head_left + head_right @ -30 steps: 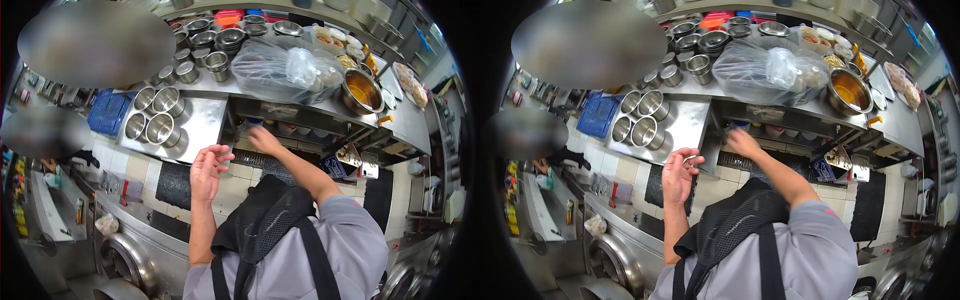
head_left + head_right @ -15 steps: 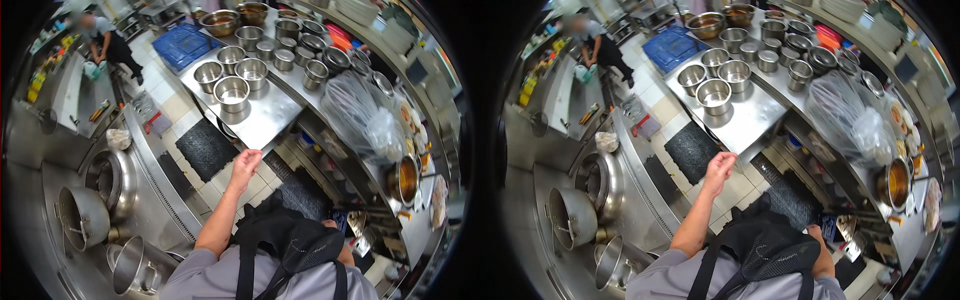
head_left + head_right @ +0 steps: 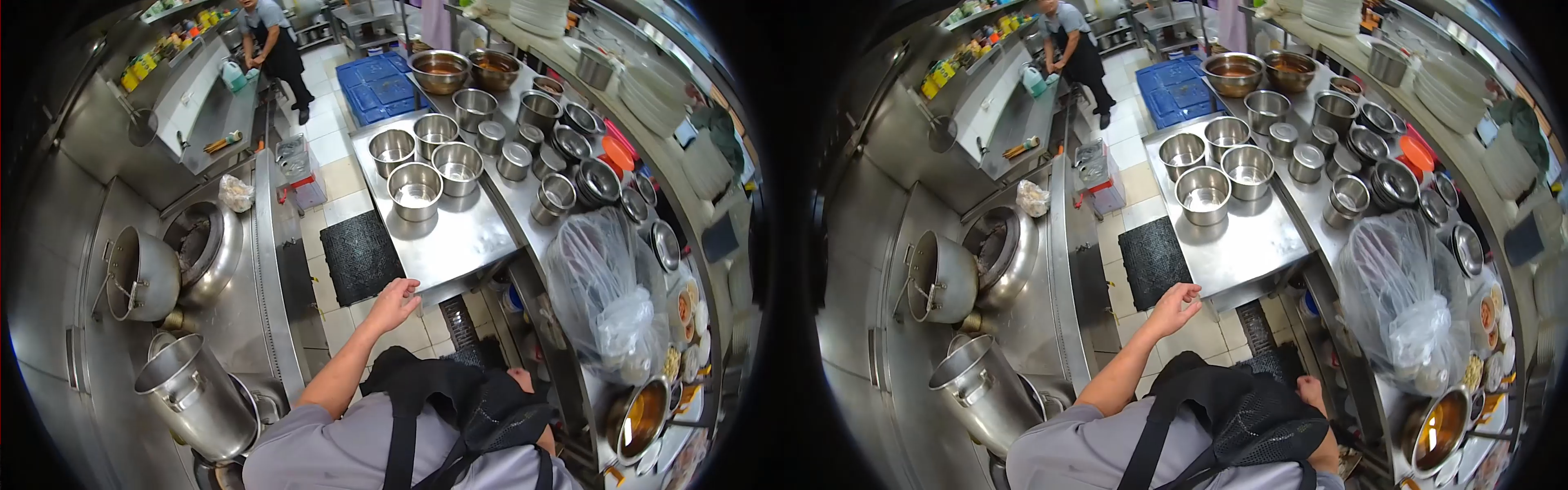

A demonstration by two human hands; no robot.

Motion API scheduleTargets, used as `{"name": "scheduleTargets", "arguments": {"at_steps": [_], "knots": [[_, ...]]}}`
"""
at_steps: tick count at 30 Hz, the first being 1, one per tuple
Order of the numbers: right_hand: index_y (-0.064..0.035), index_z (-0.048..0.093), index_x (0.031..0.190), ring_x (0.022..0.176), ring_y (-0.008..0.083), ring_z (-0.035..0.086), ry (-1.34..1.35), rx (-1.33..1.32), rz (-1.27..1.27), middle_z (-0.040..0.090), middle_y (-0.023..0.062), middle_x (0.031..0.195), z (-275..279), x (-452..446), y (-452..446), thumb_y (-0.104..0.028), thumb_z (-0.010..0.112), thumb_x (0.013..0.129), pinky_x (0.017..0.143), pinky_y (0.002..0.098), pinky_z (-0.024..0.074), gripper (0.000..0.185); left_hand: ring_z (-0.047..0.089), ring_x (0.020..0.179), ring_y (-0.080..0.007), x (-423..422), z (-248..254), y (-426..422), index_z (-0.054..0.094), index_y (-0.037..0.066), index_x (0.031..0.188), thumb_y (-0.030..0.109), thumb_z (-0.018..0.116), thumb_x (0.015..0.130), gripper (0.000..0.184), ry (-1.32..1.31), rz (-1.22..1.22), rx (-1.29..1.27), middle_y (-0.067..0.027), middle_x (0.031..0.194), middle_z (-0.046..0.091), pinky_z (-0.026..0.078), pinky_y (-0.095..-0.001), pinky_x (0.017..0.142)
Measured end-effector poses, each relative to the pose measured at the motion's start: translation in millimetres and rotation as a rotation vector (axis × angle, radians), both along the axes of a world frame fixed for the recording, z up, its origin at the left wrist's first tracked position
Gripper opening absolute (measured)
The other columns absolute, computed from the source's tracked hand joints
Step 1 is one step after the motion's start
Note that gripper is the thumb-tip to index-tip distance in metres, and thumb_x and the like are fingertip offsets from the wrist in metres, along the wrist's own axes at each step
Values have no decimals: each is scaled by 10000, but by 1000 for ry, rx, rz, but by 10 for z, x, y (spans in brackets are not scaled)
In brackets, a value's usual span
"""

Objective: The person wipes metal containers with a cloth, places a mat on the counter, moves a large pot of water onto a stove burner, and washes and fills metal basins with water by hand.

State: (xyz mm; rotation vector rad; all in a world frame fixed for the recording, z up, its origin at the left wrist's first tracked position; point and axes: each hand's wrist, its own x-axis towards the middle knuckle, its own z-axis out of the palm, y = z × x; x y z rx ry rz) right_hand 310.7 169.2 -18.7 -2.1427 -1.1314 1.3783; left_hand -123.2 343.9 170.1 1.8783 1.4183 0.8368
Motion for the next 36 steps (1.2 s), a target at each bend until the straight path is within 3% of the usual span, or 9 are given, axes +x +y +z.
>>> {"name": "scheduleTargets", "arguments": {"at_steps": [2, 10, 17, 21, 23, 24, 26, 32, 36], "knots": [[-37, 730, 939, 728, 232, 682, -114, 7, 328, 665, 91, 764, -1432, 665, -140, -261, 657, 919, 651, 392, 544, 237, 635, 961, -279, 53, 12, 108, 607, 53, 1198, 202, 701, 876, 367, 41, 21, 24, -143, 1072, 625, 512, -391, 859], [-25, 693, 871, 698, 196, 649, -208, -141, 83, 653, 87, 722, -580, 255, 432, -216, 694, 891, 634, 384, 528, 191, 635, 962, -308, 104, -87, 1130, 567, 37, 1265, 177, 687, 879, 428, 12, 3, 55, -164, 1124, 615, 513, -405, 886], [-15, 661, 812, 672, 164, 620, -299, 58, -9, 643, 84, 686, -158, -263, 1051, -176, 726, 867, 619, 378, 513, 182, 663, 916, -303, -100, -423, 2266, 475, 76, 1391, 184, 684, 889, 554, -6, 151, 3, -138, 1007, 664, 532, -392, 820], [-10, 643, 779, 657, 146, 603, -341, 230, 6, 637, 82, 665, 231, -564, 1529, -153, 745, 853, 610, 374, 505, 191, 654, 1005, -339, -303, -414, 2587, 541, 97, 1339, 205, 670, 895, 474, 33, 182, -163, -167, 1112, 655, 524, -438, 859], [-7, 634, 762, 649, 137, 595, -286, 274, 0, 634, 81, 655, 481, -714, 1839, -142, 754, 846, 606, 372, 501, 200, 652, 1009, -345, -385, -461, 2706, 561, 95, 1308, 212, 672, 895, 443, 75, 192, -147, -158, 1115, 655, 525, -443, 860], [-9, 613, 739, 645, 122, 586, -52, 225, -83, 639, 79, 663, 583, -739, 2011, -123, 765, 836, 600, 360, 494, 214, 649, 1014, -350, -410, -484, 2750, 582, 94, 1277, 219, 674, 895, 413, 116, 199, -124, -149, 1118, 654, 526, -447, 862], [4, 646, 786, 651, 127, 605, -122, 204, -37, 656, 88, 687, 1235, -1102, 2252, -130, 758, 841, 617, 343, 508, 184, 644, 1018, -357, -446, -486, 2798, 619, 82, 1194, 238, 676, 896, 341, 103, 227, -110, -139, 1119, 652, 527, -455, 863], [29, 693, 925, 730, 208, 678, -108, 261, 189, 706, 128, 788, 1489, -1191, 2823, -158, 770, 828, 690, 339, 540, 225, 647, 994, -365, -527, -555, 2968, 636, 79, 1126, 253, 683, 891, 296, 84, 241, -47, -139, 1104, 645, 529, -462, 848], [26, 699, 954, 777, 243, 701, -166, 352, 357, 716, 157, 874, 1642, -1118, 3170, -184, 772, 833, 709, 354, 551, 254, 606, 1075, -362, -484, -391, 2814, 634, 80, 1171, 306, 749, 837, 419, 124, 248, -2, -144, 1145, 603, 513, -448, 901]]}}
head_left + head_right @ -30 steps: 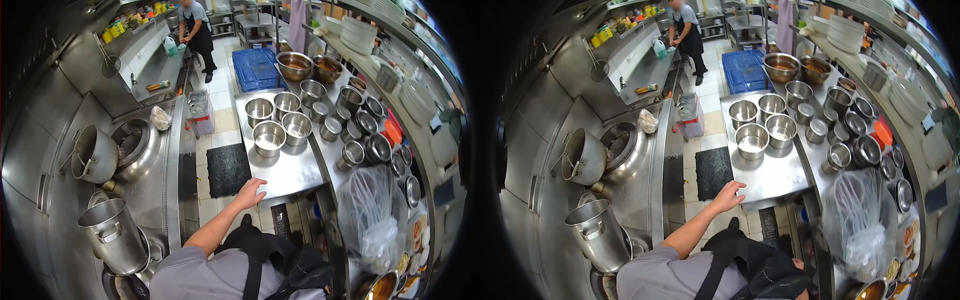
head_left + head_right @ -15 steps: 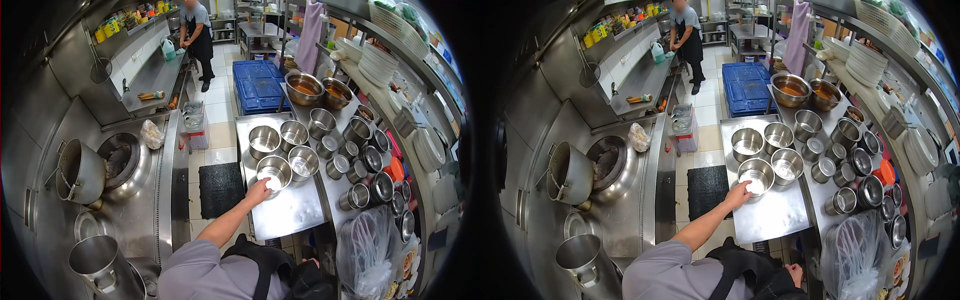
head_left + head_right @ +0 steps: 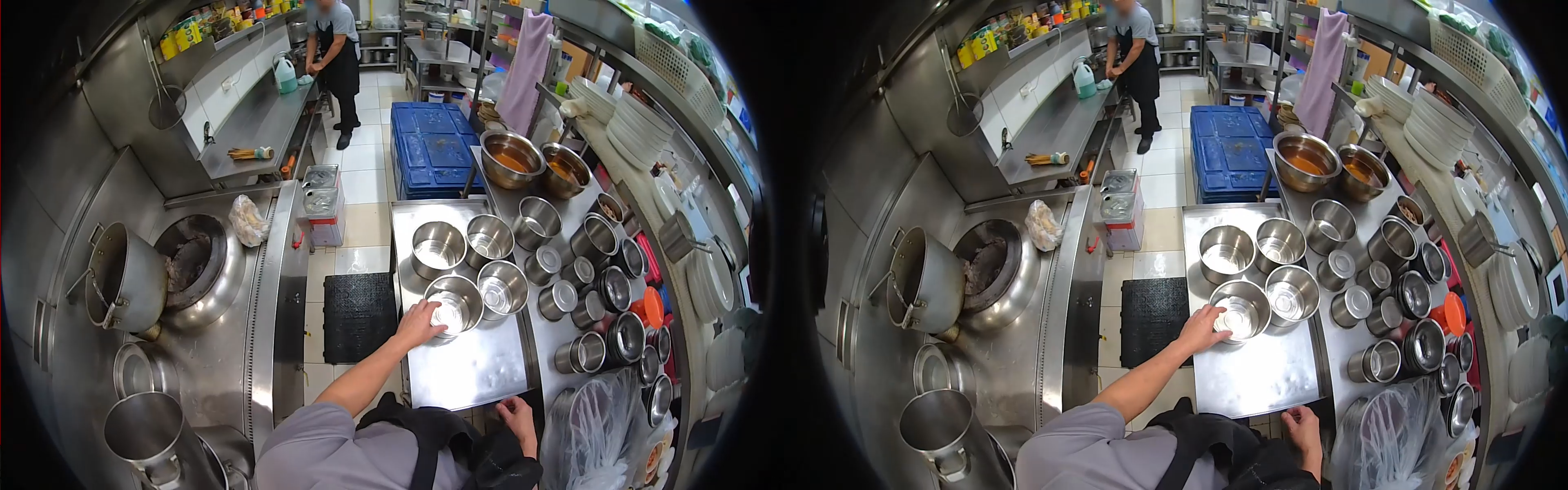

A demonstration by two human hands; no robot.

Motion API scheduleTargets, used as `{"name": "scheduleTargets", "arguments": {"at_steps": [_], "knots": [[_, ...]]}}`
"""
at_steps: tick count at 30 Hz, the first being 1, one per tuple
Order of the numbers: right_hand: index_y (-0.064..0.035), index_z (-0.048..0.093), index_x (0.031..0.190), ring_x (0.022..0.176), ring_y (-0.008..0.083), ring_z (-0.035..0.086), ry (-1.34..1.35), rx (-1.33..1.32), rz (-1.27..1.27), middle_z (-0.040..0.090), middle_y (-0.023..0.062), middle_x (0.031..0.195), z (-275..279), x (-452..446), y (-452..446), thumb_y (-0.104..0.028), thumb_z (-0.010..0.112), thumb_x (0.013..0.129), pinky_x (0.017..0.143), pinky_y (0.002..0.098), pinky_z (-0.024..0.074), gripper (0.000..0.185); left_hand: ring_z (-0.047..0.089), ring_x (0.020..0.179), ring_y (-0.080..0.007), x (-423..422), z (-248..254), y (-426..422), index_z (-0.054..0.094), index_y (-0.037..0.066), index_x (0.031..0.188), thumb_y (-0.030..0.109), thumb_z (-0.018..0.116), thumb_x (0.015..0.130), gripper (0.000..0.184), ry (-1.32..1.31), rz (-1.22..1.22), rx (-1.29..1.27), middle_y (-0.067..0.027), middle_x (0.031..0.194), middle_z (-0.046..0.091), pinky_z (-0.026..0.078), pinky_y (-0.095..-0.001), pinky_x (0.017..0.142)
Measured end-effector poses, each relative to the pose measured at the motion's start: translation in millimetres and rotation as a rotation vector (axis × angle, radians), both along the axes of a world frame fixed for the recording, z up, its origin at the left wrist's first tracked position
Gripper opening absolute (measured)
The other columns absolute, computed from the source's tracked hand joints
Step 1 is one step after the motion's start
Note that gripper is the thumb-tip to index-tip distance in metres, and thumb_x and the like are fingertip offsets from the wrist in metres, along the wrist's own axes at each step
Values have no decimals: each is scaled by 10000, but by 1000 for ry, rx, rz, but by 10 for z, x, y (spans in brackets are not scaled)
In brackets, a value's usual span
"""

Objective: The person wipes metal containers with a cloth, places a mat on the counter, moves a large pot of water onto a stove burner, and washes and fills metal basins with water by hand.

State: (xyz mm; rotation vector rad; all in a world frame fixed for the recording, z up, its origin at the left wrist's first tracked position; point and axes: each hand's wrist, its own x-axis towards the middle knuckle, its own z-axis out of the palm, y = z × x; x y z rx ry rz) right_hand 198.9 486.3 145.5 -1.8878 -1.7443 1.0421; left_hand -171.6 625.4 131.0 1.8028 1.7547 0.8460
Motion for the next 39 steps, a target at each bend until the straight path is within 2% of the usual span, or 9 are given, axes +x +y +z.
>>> {"name": "scheduleTargets", "arguments": {"at_steps": [2, 5, 10, 16, 18, 20, 24, 32, 39], "knots": [[22, 701, 966, 791, 256, 706, 24, 17, 27, 716, 166, 900, 138, -13, 183, -191, 771, 833, 717, 358, 554, 261, 586, 1111, -359, 18, 73, -51, 632, 78, 1188, 324, 780, 810, 475, 99, -11, 88, -146, 1166, 585, 506, -443, 923], [22, 699, 970, 719, 186, 682, 41, 2, 59, 715, 119, 811, 241, 5, 367, -194, 746, 866, 659, 328, 534, 244, 563, 1136, -350, 88, 28, -113, 615, 66, 1218, 321, 844, 738, 590, 150, -42, 45, -141, 1191, 562, 492, -435, 954], [17, 704, 985, 746, 208, 688, 77, 46, 202, 708, 144, 859, 180, 190, 439, -208, 744, 863, 676, 340, 538, 259, 584, 1104, -364, 186, -14, -89, 593, 64, 1228, 344, 824, 765, 588, 132, 35, 52, -158, 1192, 554, 483, -441, 952], [29, 689, 964, 814, 344, 702, -29, 124, 302, 703, 221, 907, -17, 418, 388, -244, 737, 864, 730, 407, 546, 294, 587, 1104, -394, 283, -109, -46, 553, 29, 1229, 284, 840, 738, 623, 128, 104, 124, -196, 1179, 595, 509, -473, 891], [31, 692, 941, 850, 414, 656, -3, 57, 303, 672, 246, 902, -9, 414, 376, -255, 704, 861, 765, 448, 526, 297, 563, 1144, -406, 371, 104, -133, 532, 8, 1247, 261, 837, 738, 645, 150, 105, 193, -216, 1205, 586, 470, -468, 969], [27, 695, 943, 862, 401, 662, 33, 59, 292, 674, 238, 910, 218, 340, 328, -244, 701, 867, 775, 444, 527, 282, 463, 1279, -424, 368, -55, -214, 471, -22, 1358, 285, 839, 761, 765, 212, 124, 269, -263, 1364, 492, 378, -473, 1089], [15, 699, 953, 863, 381, 673, 54, 41, 276, 681, 221, 925, 230, 337, 288, -241, 702, 871, 786, 431, 533, 269, 421, 1319, -416, 392, 6, -553, 466, -8, 1370, 258, 816, 797, 723, 124, 215, 280, -251, 1421, 423, 348, -492, 1104], [-13, 700, 964, 927, 392, 646, -108, 43, 321, 669, 220, 984, 445, 169, 485, -239, 683, 865, 850, 456, 509, 247, 415, 1333, -396, -96, -105, -1179, 470, 15, 1378, 216, 785, 828, 664, 37, 336, 232, -224, 1425, 428, 340, -478, 1116], [-29, 701, 937, 953, 398, 641, -167, 77, 529, 686, 217, 955, 281, -273, 494, -247, 714, 853, 854, 462, 509, 234, 400, 1340, -397, -513, -233, -1443, 468, 15, 1381, 226, 765, 844, 649, -40, 415, 184, -216, 1439, 415, 327, -465, 1126]]}}
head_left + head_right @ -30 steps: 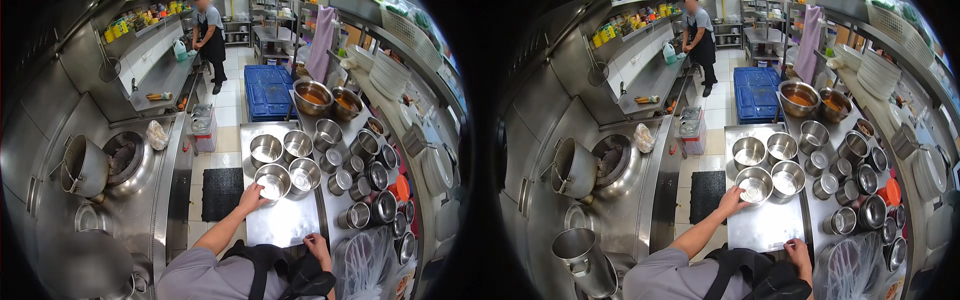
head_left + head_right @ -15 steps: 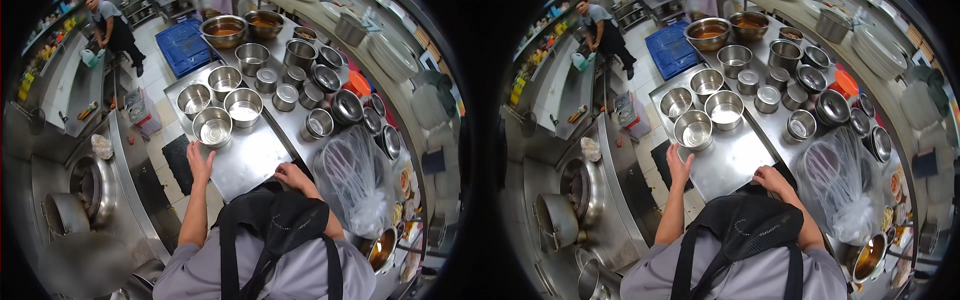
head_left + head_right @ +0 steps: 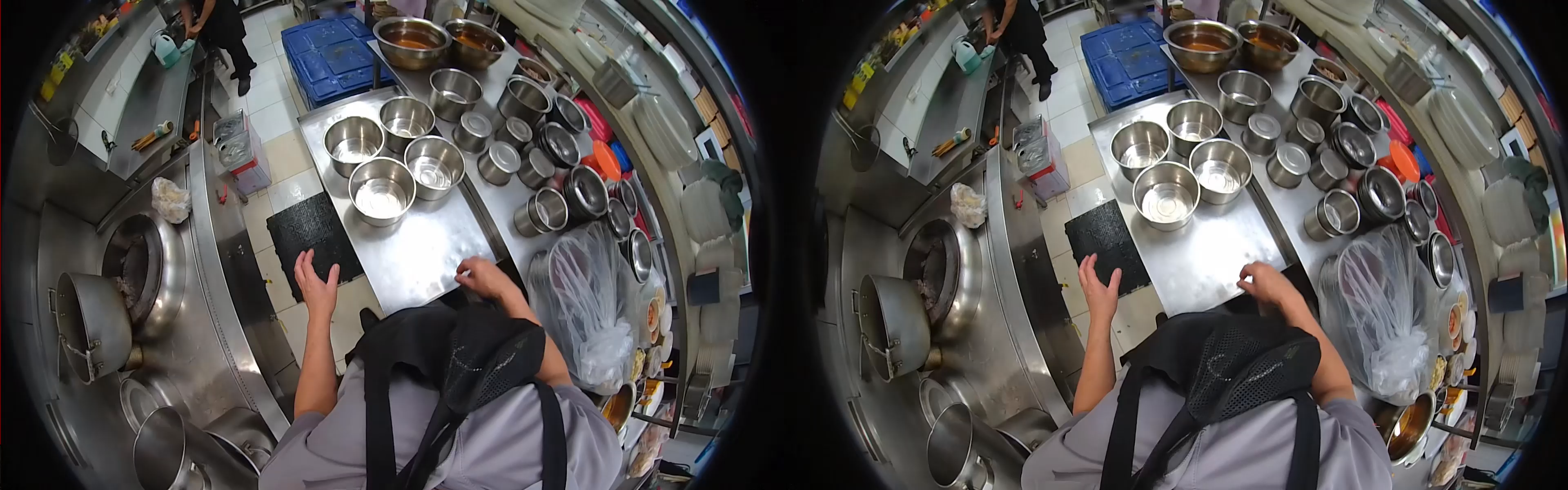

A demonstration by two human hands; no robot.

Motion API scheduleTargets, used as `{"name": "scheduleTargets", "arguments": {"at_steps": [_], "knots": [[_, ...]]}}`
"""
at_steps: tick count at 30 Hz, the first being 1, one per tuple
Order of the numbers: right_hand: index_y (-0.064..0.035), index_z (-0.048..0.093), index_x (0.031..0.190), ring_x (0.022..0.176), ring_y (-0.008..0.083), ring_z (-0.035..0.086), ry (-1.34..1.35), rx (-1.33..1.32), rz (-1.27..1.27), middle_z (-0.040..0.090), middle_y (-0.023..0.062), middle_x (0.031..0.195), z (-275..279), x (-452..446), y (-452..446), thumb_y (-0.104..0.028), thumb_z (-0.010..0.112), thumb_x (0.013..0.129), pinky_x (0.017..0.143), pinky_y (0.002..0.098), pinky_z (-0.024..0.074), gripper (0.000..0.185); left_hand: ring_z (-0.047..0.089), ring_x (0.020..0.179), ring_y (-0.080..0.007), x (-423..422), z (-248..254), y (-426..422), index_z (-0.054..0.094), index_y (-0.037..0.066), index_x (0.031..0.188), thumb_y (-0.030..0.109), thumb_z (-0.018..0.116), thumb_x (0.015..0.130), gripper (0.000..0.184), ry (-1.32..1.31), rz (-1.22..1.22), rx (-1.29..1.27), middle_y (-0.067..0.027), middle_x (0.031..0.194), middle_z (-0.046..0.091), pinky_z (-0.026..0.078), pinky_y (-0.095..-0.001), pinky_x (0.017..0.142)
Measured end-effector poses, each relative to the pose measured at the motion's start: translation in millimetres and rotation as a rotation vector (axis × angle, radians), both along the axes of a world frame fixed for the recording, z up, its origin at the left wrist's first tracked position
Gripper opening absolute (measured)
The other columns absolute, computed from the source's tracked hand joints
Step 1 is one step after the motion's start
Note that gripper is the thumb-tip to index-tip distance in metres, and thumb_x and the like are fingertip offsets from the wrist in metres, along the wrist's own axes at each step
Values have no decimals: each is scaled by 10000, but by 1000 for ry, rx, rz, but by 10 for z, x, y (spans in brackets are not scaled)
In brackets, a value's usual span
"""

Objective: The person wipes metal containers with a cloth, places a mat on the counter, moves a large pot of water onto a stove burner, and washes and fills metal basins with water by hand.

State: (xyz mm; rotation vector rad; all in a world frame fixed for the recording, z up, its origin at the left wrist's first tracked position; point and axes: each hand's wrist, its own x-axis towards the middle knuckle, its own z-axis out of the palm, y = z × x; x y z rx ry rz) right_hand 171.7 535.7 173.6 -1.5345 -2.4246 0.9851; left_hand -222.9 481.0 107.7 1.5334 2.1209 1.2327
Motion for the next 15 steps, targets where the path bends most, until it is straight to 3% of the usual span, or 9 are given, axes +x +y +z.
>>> {"name": "scheduleTargets", "arguments": {"at_steps": [7, 11, 13, 15], "knots": [[-34, 699, 1041, 984, 373, 640, -84, -78, 5, 679, 192, 1027, -118, -158, -55, -293, 683, 878, 888, 443, 510, 306, 409, 1336, -394, -164, -40, 28, 505, 14, 1350, 202, 759, 846, 594, -68, -56, -10, -215, 1431, 427, 323, -465, 1125], [-35, 694, 1060, 1008, 375, 640, -82, -76, -103, 683, 196, 1039, 91, -118, -116, -306, 664, 888, 904, 448, 507, 323, 446, 1307, -373, -232, 36, 170, 583, 7, 1230, 208, 743, 859, 451, -97, -118, 9, -197, 1384, 485, 340, -459, 1108], [-36, 697, 1072, 1033, 343, 652, -2, -88, -170, 692, 200, 1061, 210, -48, -156, -339, 639, 906, 915, 426, 508, 351, 439, 1324, -383, -104, 314, 316, 585, 5, 1243, 208, 731, 870, 448, -141, -150, 56, -202, 1398, 490, 334, -465, 1116], [-62, 704, 1084, 1025, 281, 664, 209, -149, -274, 709, 154, 1052, 302, -73, -99, -413, 621, 938, 896, 393, 512, 389, 396, 1383, -362, 212, 738, 491, 568, 18, 1290, 207, 711, 889, 466, -3, -275, 189, -191, 1440, 474, 319, -452, 1137]]}}
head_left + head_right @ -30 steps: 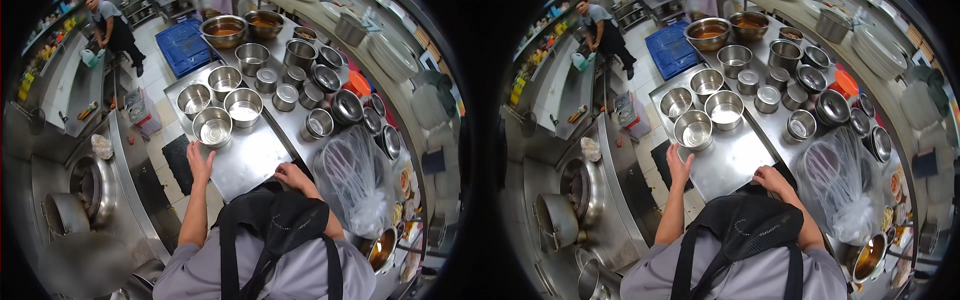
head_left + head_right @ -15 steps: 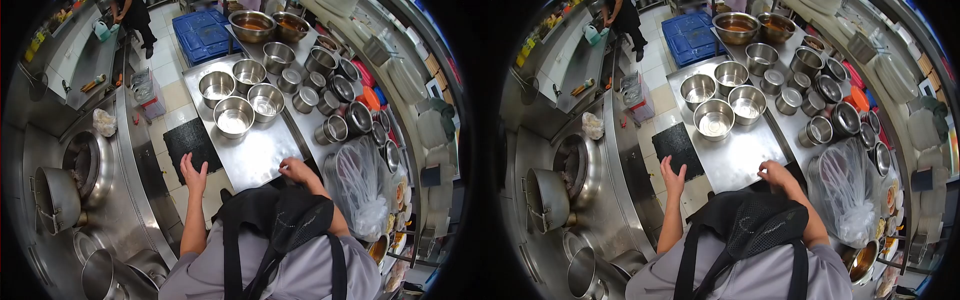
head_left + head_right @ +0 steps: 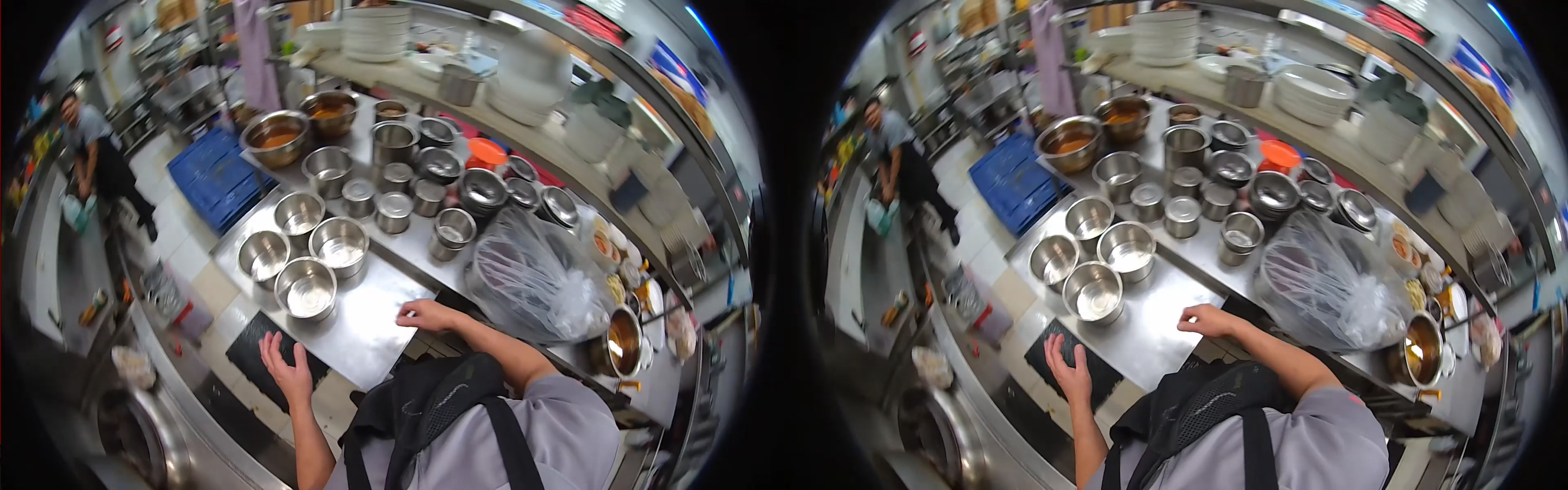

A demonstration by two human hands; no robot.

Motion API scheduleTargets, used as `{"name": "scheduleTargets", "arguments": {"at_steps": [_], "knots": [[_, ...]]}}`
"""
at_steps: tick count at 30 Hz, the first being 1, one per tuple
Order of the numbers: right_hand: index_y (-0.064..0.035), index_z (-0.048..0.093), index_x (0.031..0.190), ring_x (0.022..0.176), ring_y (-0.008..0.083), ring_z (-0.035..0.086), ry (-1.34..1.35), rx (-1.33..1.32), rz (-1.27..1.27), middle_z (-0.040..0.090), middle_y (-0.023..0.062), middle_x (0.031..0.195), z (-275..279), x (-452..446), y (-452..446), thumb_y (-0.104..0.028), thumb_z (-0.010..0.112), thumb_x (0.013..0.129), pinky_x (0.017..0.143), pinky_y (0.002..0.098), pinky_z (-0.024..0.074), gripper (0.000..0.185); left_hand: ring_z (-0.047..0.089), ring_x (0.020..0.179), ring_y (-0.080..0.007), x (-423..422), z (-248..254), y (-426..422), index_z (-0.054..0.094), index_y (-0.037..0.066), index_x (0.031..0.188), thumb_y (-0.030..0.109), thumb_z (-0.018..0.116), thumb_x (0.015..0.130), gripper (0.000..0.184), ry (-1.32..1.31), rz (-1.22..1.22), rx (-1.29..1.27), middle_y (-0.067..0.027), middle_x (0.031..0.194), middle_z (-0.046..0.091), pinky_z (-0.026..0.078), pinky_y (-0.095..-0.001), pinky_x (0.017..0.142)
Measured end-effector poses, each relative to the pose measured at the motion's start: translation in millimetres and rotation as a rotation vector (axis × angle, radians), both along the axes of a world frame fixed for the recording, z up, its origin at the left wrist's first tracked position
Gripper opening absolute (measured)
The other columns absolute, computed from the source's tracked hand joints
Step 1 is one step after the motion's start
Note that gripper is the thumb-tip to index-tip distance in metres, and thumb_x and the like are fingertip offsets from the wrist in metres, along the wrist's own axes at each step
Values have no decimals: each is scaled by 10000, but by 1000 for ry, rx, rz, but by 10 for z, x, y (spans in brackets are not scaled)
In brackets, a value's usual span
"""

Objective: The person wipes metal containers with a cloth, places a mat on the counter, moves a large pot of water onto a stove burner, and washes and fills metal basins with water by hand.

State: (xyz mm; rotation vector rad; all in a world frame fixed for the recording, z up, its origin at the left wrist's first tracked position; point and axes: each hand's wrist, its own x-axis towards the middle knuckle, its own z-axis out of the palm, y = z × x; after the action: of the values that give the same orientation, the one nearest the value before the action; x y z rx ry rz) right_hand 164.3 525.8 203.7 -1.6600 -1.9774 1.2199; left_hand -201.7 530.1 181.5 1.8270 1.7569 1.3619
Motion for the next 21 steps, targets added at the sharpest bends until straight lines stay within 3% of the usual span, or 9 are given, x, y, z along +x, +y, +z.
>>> {"name": "scheduleTargets", "arguments": {"at_steps": [5, 9, 12, 14, 15, 18, 19, 20, 21], "knots": [[-78, 612, 1211, 1100, 215, 625, 1003, -301, -421, 649, 81, 1218, 580, -668, 298, -519, 500, 1007, 932, 367, 494, 498, 273, 1467, -407, 1315, 1358, 49, 520, 89, 1373, 311, 695, 880, 568, 147, -588, 360, -163, 1491, 439, 95, -601, 1191], [-68, 509, 1341, 1180, 237, 591, 1288, -250, -320, 603, 126, 1310, 1223, -534, 43, -538, 399, 1026, 1014, 370, 455, 576, 450, 1363, -362, 2053, 1243, 114, 689, 116, 1198, 335, 576, 922, 371, 198, -769, 644, -136, 1366, 580, 93, -581, 1205], [-63, 451, 1413, 1214, 233, 547, 1533, -439, -144, 550, 135, 1373, 1105, -203, 134, -558, 364, 1022, 1059, 345, 412, 636, 334, 1445, -396, 2335, 1098, 139, 550, 154, 1413, 364, 560, 941, 517, -76, -767, 504, -146, 1458, 502, 71, -613, 1194], [-17, 533, 1314, 1284, 247, 504, 1490, -381, -267, 542, 128, 1376, 1477, 167, -91, -546, 412, 1016, 1075, 396, 395, 618, 299, 1459, -412, 2470, 827, 195, 500, 155, 1454, 354, 568, 943, 553, 137, -635, 489, -150, 1467, 493, 67, -619, 1190], [-89, 594, 1241, 1242, 197, 482, 1340, -344, -334, 512, 53, 1353, 1598, 440, -155, -573, 492, 968, 1053, 399, 386, 565, 265, 1474, -428, 2516, 759, 176, 449, 157, 1495, 343, 577, 944, 596, 341, -516, 469, -153, 1476, 484, 64, -625, 1186], [-84, 687, 1121, 1089, 170, 599, 898, 364, -358, 637, 39, 1190, 2203, 1423, -283, -327, 708, 910, 895, 340, 502, 323, 248, 1475, -439, 2486, 137, 101, 663, 126, 1203, 238, 666, 905, 319, 410, -528, 143, -163, 1491, 463, 70, -644, 1175], [-49, 692, 1066, 1070, 177, 610, 663, 628, -476, 637, 58, 1186, 2477, 1776, -318, -243, 750, 875, 906, 331, 498, 279, 511, 1312, -405, 2462, -43, -17, 666, 59, 1021, 238, 639, 944, 197, 340, -488, 139, -178, 1318, 615, 336, -571, 1106], [-13, 668, 1027, 1038, 218, 620, 281, 999, -617, 636, 87, 1163, 2847, 1995, -407, -247, 749, 856, 904, 356, 493, 300, 511, 1312, -405, 2420, -80, -167, 666, 59, 1021, 238, 639, 944, 197, 362, -458, 96, -178, 1318, 615, 336, -571, 1106], [-16, 660, 991, 994, 273, 623, -81, 1409, -639, 646, 117, 1083, 3029, 2467, -280, -243, 760, 821, 904, 383, 486, 301, 613, 1126, -367, 2414, -81, -336, 653, 45, 1017, 244, 609, 970, 209, 146, -425, -231, -168, 1152, 676, 438, -508, 962]]}}
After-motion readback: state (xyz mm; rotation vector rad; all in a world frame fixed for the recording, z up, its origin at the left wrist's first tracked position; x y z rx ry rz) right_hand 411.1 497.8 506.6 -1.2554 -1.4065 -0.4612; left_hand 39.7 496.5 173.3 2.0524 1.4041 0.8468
